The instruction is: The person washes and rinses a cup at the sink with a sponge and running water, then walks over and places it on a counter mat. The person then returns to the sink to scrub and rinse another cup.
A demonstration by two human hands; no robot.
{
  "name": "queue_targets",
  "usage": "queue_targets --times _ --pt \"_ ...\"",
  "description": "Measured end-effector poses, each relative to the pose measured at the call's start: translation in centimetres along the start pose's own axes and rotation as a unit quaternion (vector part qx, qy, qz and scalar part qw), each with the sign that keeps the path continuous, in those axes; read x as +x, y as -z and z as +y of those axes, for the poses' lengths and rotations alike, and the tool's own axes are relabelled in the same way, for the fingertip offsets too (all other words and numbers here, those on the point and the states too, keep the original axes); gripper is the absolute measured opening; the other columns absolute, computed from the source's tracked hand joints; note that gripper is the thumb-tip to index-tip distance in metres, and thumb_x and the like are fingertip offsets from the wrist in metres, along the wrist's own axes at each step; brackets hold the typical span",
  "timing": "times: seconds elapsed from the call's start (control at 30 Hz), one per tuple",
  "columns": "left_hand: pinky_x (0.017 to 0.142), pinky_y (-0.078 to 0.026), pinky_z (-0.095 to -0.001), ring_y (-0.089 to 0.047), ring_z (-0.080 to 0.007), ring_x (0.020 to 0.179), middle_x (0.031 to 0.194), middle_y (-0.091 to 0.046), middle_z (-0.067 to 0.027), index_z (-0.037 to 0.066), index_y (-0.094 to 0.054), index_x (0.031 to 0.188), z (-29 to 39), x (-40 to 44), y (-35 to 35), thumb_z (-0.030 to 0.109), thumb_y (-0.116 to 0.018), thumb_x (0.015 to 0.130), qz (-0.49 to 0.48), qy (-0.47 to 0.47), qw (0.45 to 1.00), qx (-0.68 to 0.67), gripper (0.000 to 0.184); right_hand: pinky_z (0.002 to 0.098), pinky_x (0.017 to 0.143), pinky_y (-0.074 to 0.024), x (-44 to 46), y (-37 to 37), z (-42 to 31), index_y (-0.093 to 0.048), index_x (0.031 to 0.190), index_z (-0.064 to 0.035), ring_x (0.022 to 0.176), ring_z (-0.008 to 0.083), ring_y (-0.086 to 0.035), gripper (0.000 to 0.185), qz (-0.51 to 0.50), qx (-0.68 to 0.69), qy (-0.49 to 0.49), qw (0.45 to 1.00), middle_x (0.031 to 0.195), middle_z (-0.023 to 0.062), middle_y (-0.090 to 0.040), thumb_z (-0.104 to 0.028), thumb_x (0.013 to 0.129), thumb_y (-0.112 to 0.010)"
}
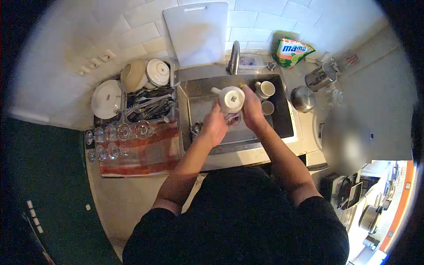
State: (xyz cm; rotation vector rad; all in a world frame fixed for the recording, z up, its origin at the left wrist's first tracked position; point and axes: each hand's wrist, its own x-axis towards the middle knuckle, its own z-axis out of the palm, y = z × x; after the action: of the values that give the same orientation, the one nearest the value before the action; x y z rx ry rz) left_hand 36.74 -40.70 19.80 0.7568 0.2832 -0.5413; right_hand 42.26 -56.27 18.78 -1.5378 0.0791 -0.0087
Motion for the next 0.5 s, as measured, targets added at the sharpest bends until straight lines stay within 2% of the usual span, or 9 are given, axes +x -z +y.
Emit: queue_targets --times 0.07,0.17,0.2,0.3,0.33,0.43,0.5 --pt "0.104 -0.048 -0.0481 -0.059 -0.0263 0.125 0.142 -0.059 -0.0054 0.016 -0.05 0.145 0.5 0.0 0.0 0.066 -0.044 0.103 0.022 0.02 0.999 -0.03 0.066 0.0478 0.082 -0.0513 -0.2 0.3 -0.5 -0.062 0.114 0.0001 0.096 0.0437 -0.066 0.039 0.023 -0.095 0.06 0.993 0.103 0.0226 -0.069 -0.03 0.113 -0.039" --pt "0.098 -0.054 -0.0464 -0.064 -0.0254 0.119 0.133 -0.065 -0.0047 0.017 -0.055 0.14 2.2 -0.3 -0.8 0.068 -0.046 0.102 -0.001 0.057 0.997 -0.045 0.064 0.0478 0.082 -0.0515 -2.1 -0.3 -4.0 -0.061 0.113 0.0019 0.09 0.0475 -0.063 0.038 -0.016 -0.247 0.133 0.96 0.099 0.0231 -0.068 -0.03 0.113 -0.04" --pt "0.097 -0.055 -0.0457 -0.065 -0.025 0.117 0.13 -0.067 -0.0044 0.017 -0.056 0.138 2.4 -0.5 -1.0 0.068 -0.047 0.101 -0.016 0.073 0.996 -0.046 0.063 0.0472 0.088 -0.0497 -2.6 -0.7 -4.5 -0.062 0.117 -0.0011 0.099 0.0453 -0.062 0.03 -0.042 -0.272 0.106 0.956 0.105 0.0223 -0.068 -0.025 0.11 -0.045" --pt "0.098 -0.057 -0.0447 -0.067 -0.0264 0.117 0.127 -0.069 -0.0058 0.015 -0.059 0.136 0.8 0.4 -0.7 0.067 -0.052 0.1 0.008 0.012 1.0 -0.014 0.064 0.0462 0.096 -0.0478 -2.9 -1.4 -3.8 -0.06 0.122 -0.0028 0.113 0.043 -0.06 0.027 -0.083 -0.369 0.317 0.87 0.125 0.0219 -0.066 -0.022 0.109 -0.048" --pt "0.099 -0.056 -0.0455 -0.067 -0.0265 0.118 0.127 -0.068 -0.0059 0.014 -0.06 0.135 0.5 0.7 -0.5 0.067 -0.053 0.099 0.005 0.009 0.999 -0.044 0.065 0.0514 0.102 -0.0439 -3.1 -1.5 -3.8 -0.059 0.131 -0.0035 0.119 0.0415 -0.058 0.03 -0.089 -0.377 0.325 0.863 0.13 0.0209 -0.064 -0.018 0.106 -0.05" --pt "0.103 -0.055 -0.0474 -0.066 -0.0269 0.119 0.129 -0.068 -0.0064 0.014 -0.061 0.134 0.5 0.8 -0.7 0.069 -0.056 0.097 -0.004 0.001 0.991 -0.13 0.066 0.0508 0.11 -0.0396 -4.7 -2.8 -6.0 -0.053 0.141 -0.002 0.126 0.0416 -0.055 0.037 -0.027 -0.431 0.37 0.822 0.133 0.0201 -0.063 -0.017 0.107 -0.049" --pt "0.104 -0.054 -0.048 -0.066 -0.0273 0.119 0.129 -0.068 -0.0066 0.014 -0.061 0.133 0.8 0.1 -1.8 0.07 -0.056 0.096 -0.007 -0.003 0.982 -0.186 0.067 0.0479 0.112 -0.0403 -4.9 -3.2 -4.1 -0.052 0.144 -0.0013 0.13 0.0412 -0.054 0.04 0.035 -0.378 0.371 0.847 0.136 0.0201 -0.061 -0.018 0.108 -0.047"
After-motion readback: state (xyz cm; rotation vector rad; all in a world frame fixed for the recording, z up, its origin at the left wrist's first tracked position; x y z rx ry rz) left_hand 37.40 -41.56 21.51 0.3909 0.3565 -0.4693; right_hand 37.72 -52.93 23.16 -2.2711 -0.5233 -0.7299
